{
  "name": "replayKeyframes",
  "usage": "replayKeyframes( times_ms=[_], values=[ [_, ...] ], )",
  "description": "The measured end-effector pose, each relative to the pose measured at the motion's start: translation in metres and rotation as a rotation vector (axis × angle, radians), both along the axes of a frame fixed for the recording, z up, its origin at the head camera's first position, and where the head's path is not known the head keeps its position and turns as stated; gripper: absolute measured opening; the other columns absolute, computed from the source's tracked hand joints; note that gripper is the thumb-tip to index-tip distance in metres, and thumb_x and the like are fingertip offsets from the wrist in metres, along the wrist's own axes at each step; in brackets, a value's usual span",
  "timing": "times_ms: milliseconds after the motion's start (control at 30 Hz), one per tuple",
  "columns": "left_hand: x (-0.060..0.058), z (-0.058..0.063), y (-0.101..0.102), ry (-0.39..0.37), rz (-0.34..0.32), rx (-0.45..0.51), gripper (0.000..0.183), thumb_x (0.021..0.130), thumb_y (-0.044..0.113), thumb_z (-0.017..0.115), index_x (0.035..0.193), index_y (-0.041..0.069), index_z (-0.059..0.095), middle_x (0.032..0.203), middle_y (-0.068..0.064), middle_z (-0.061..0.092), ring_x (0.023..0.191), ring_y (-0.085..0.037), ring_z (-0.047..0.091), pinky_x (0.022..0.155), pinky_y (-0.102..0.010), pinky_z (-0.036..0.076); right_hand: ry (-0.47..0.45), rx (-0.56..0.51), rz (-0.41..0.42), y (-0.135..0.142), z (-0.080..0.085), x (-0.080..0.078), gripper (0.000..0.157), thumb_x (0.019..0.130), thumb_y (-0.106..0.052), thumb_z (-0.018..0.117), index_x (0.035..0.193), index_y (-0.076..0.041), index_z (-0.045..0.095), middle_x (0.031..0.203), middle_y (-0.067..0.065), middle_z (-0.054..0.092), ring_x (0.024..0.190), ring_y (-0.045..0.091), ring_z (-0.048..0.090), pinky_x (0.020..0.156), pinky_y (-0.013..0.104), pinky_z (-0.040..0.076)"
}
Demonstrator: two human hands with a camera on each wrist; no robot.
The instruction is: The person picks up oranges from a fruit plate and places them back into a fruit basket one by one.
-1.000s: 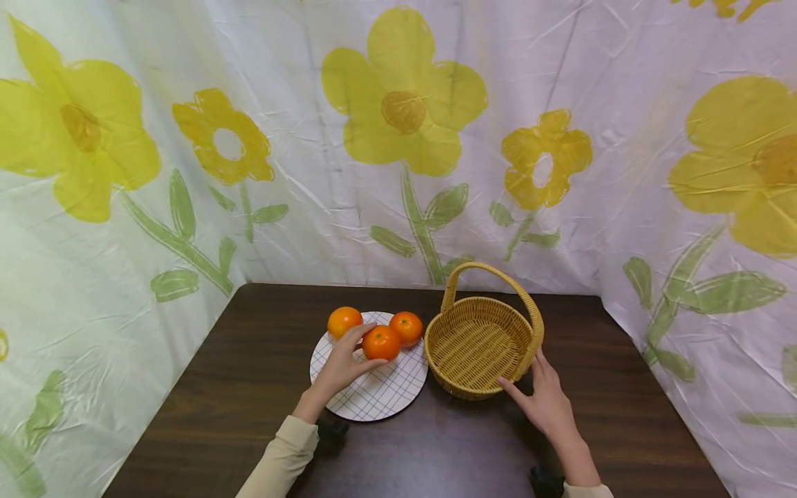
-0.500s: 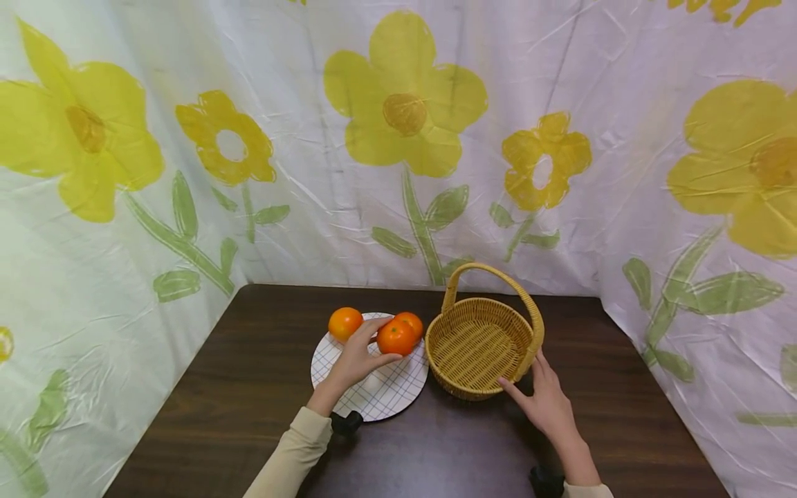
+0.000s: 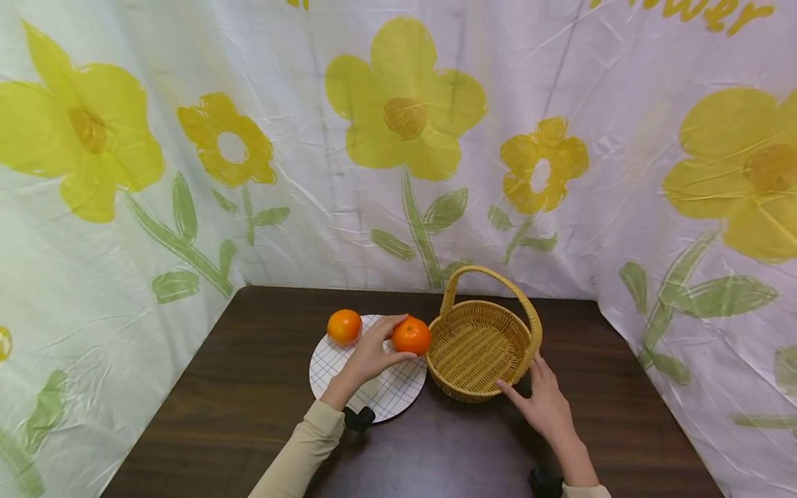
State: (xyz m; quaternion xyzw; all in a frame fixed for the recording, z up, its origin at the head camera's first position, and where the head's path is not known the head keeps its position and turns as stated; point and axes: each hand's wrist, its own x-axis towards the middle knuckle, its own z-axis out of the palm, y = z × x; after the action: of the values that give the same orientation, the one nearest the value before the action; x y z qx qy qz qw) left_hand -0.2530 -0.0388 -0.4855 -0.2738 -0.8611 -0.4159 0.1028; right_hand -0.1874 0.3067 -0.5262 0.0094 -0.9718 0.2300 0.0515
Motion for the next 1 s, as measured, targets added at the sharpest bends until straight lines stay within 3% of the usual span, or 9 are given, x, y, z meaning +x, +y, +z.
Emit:
replayKeyframes(
  times_ms=[633,1000],
  values=[
    [-0.007,0.008,0.027,-0.015,-0.047,-0.062,0.074,0.075,0.045,0.073,0.139,0.021,0.043,0.135,-0.003,0.046,0.121,-0.021,0.047,0.093,-0.039,0.047,-0.044,-0.012,0.005,-0.001,0.003,0.002,0.093,0.086,-0.062,0.049,0.15,-0.007,0.01,0.149,0.029,0.011,0.13,0.052,0.02,0.074,0.068,0.039],
    [-0.014,0.006,0.045,-0.012,-0.082,-0.091,0.075,0.076,0.04,0.074,0.138,0.013,0.044,0.134,-0.004,0.046,0.116,-0.021,0.052,0.091,-0.037,0.048,-0.079,-0.016,-0.013,-0.002,0.004,0.002,0.094,0.085,-0.064,0.048,0.15,-0.009,0.007,0.15,0.03,0.004,0.131,0.053,0.017,0.077,0.072,0.035]
  ],
)
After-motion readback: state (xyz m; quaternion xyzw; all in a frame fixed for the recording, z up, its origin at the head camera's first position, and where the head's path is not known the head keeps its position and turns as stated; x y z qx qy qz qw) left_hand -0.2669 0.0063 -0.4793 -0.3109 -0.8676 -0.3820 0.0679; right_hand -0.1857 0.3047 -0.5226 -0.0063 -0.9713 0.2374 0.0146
